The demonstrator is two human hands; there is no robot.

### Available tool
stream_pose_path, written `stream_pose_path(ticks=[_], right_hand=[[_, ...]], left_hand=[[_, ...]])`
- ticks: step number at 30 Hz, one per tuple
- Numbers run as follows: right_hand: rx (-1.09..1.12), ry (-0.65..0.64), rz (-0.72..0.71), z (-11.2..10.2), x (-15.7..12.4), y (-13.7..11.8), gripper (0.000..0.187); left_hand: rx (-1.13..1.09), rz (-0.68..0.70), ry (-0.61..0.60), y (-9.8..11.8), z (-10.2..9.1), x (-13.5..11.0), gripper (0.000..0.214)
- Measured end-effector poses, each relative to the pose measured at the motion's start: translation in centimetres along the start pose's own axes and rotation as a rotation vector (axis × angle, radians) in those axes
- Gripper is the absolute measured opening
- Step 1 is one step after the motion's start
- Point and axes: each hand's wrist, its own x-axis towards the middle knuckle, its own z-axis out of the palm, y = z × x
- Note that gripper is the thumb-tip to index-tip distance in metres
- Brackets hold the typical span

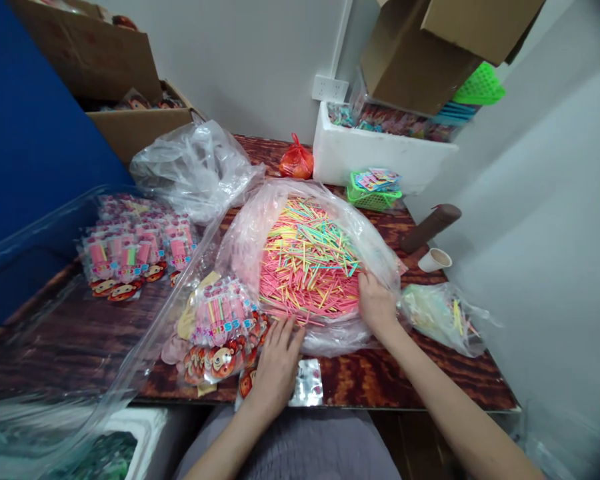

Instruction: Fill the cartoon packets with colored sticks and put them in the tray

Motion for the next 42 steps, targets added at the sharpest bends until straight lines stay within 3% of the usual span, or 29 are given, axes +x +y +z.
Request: stream_pose_path(ticks=[10, 19, 26, 35, 42], right_hand=[[-0.043, -0.122, -0.172, 0.4, 0.6, 1.2, 0.024], [0.309, 0.069, -0.168, 0.9, -0.4, 2.5, 0.022], [0.562, 0.179, -0.209, 1.2, 0.0, 3.0, 0.023], [0.485, 0.207, -0.204, 1.2, -0.4, 3.0, 0.026], [0.527, 0.217, -0.181, 1.1, -0.4, 3.1, 0.026]], left_hand=[[-0.010, -0.020, -0.038, 0.6, -1.3, 0.4, 0.053], [-0.069, -0.070, 0.014, 2.1, -3.3, 0.9, 0.037], [-0.065, -0.061, 0.021, 2.3, -3.5, 1.1, 0.036], [-0.068, -0.071, -0.016, 2.4, -3.8, 0.9, 0.037], [-0.065, -0.060, 0.024, 2.4, -4.0, 0.7, 0.035]])
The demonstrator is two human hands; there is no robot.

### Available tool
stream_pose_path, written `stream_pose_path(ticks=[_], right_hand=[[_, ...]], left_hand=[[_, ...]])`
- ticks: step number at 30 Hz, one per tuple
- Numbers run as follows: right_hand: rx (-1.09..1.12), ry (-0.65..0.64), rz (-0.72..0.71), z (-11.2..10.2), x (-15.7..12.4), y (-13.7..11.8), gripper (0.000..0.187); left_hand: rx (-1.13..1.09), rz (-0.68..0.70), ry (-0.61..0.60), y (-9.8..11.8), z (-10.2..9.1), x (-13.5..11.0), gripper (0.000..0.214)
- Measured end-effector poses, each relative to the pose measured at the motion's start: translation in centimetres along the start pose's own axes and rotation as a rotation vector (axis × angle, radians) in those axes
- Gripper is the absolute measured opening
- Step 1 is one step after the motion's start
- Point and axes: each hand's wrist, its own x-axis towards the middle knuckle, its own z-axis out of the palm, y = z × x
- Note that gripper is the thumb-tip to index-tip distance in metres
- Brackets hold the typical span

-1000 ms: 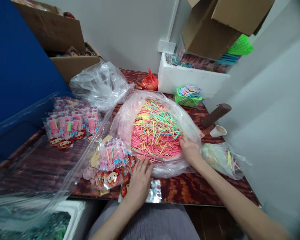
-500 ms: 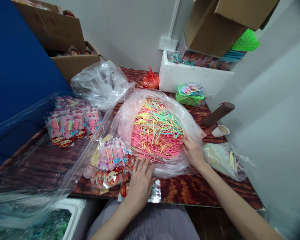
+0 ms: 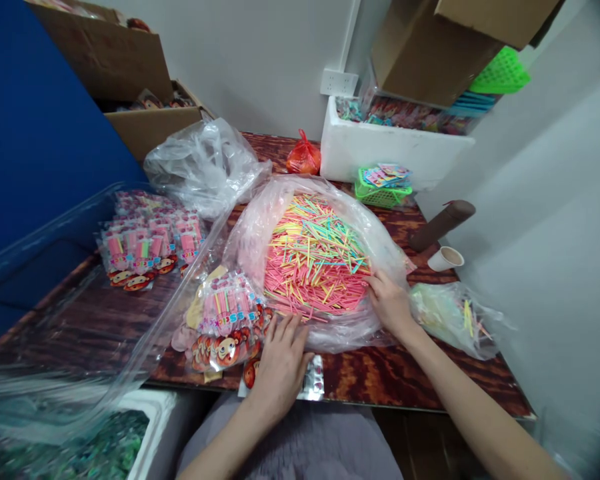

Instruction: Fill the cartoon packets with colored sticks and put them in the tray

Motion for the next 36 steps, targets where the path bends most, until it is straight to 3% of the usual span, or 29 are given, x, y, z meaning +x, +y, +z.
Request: stream_pose_path(ticks=[4, 8, 11, 14, 17, 23, 29, 32, 36], right_hand=[[0.189, 0.067, 0.063, -1.6, 0.2, -1.3, 0.024], [0.526, 0.090, 0.109, -2.7, -0.7, -5.3, 0.019], [0.730, -0.034, 0.145, -1.2, -2.3, -8.7, 0.015], [0.761, -0.129, 0.179, 1.2, -3.8, -10.5, 0.013], [0.735, -0.156, 0.188, 2.5, -4.6, -10.7, 0.012], [0.708, -0.128, 0.144, 2.5, -4.8, -10.4, 0.014], [0.531, -0.063, 0.089, 3.3, -4.8, -11.5, 0.017], [0.565, -0.066, 0.058, 3.7, -4.8, -11.6, 0.017], [0.796, -0.044, 0.271, 3.3, -4.5, -11.3, 0.017]], left_hand=[[0.002, 0.011, -0.010, 0.1, -0.4, 0.0, 0.035], [-0.008, 0.015, 0.003, 0.0, -0.6, 0.2, 0.036], [-0.031, 0.015, 0.010, 0.0, -0.4, 0.4, 0.037], [-0.037, 0.011, -0.018, 0.0, -0.1, 0.5, 0.037], [-0.052, 0.013, -0.036, 0.0, 0.0, 0.5, 0.036], [-0.166, -0.037, 0.055, 0.6, 0.0, 1.8, 0.045], [-0.337, -0.139, 0.096, 0.0, 1.8, 3.9, 0.020], [-0.404, -0.200, 0.102, -0.6, 2.1, 4.4, 0.016], [-0.380, -0.261, 0.137, -1.2, 1.4, 4.9, 0.015]])
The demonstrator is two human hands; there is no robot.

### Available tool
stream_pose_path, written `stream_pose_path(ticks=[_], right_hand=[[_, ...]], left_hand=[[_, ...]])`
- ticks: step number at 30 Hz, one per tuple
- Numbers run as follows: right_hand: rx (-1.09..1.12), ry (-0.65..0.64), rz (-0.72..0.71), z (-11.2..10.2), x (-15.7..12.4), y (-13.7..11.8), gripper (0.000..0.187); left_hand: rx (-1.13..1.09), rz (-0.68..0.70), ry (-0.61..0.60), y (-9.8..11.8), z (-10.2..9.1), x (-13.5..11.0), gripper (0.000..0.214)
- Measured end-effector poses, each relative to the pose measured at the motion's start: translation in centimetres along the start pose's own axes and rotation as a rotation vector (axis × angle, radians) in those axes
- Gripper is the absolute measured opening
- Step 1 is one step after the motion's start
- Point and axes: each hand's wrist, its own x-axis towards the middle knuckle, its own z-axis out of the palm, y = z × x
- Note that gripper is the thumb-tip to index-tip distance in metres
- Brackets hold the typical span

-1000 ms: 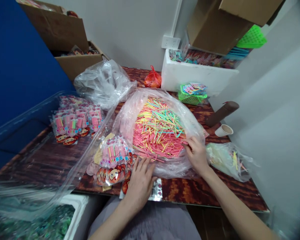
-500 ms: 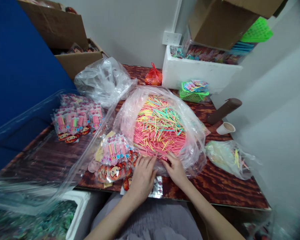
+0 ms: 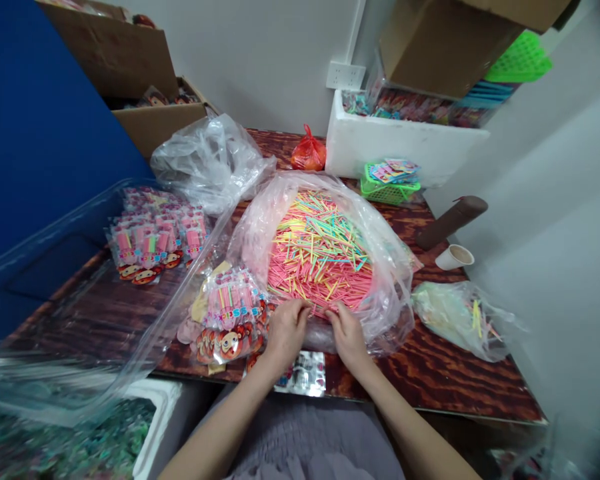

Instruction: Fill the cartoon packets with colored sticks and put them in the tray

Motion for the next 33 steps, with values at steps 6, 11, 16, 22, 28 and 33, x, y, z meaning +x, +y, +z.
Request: stream_pose_path(ticks=[6, 11, 16, 22, 28, 33], right_hand=[[0.302, 0.031, 0.154, 0.3, -0.7, -0.9, 0.014], [0.387, -0.024, 0.142, 2.1, -2.1, 0.4, 0.022], [0.411, -0.038, 0.146, 2.0, -2.3, 0.9, 0.020], [0.399, -0.095, 0.166, 1.2, -2.2, 0.2, 0.017], [0.407, -0.119, 0.161, 1.3, -2.2, 0.5, 0.015], [0.406, -0.134, 0.168, 0.8, -2.3, 0.3, 0.015]], left_hand=[[0.166, 0.093, 0.054, 0.7, -1.1, -0.8, 0.043], [0.206, 0.311, -0.161, 1.9, -0.6, -2.8, 0.062], [0.159, 0.372, -0.315, 2.0, -0.8, -4.2, 0.066], [0.250, 0.224, -0.352, 0.2, -3.1, -7.3, 0.019], [0.394, 0.197, -0.366, -1.0, -2.6, -8.0, 0.040], [0.313, 0.138, -0.287, -2.1, -1.5, -8.5, 0.006]])
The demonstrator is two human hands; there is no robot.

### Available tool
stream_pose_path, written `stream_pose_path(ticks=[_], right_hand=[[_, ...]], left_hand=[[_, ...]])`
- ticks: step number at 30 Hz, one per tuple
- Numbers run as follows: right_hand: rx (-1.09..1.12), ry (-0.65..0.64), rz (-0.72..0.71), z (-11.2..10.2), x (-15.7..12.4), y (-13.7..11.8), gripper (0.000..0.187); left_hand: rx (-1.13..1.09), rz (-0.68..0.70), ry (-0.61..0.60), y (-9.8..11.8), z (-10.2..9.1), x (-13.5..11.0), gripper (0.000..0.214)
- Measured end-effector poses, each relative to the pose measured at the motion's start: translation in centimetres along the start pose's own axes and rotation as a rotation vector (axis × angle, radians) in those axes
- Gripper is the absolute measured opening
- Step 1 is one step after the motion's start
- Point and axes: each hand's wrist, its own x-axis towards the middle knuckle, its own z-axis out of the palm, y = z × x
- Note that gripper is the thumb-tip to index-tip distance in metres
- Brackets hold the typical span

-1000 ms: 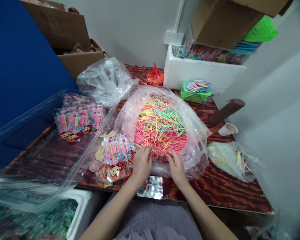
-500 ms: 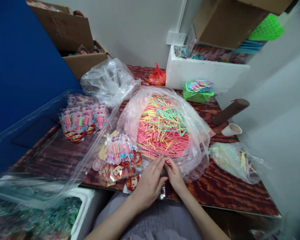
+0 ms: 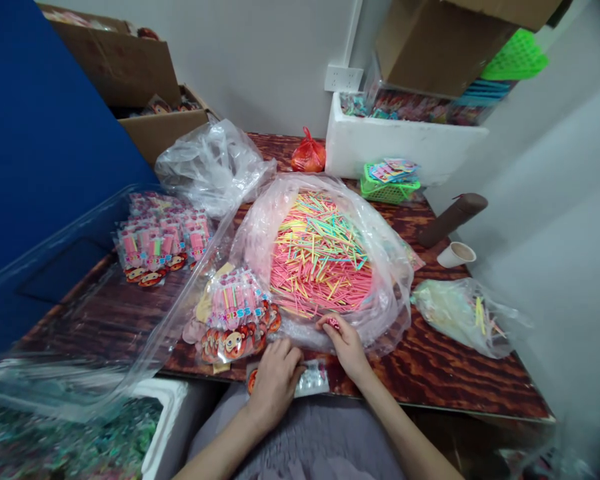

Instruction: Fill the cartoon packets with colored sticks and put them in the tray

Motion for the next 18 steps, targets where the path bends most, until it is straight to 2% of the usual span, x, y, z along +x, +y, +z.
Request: stream_pose_path(ticks=[3, 7, 11, 18], right_hand=[[-0.019, 0.007, -0.032, -0.2, 0.0, 0.0, 0.016], [-0.085, 0.000, -0.102, -0.4, 0.4, 0.5, 0.016], [-0.090, 0.014, -0.086, -0.3, 0.6, 1.2, 0.018], [-0.115, 0.018, -0.099, -0.2, 0.4, 1.2, 0.018]], left_hand=[[-0.037, 0.075, 0.067, -0.3, 0.4, -0.5, 0.019], [-0.063, 0.145, 0.178, 0.0, 0.2, -0.4, 0.019], [-0.078, 0.182, 0.276, 0.4, 0.2, 0.5, 0.022], [-0.012, 0.155, 0.146, 0.0, 1.5, 1.4, 0.017]])
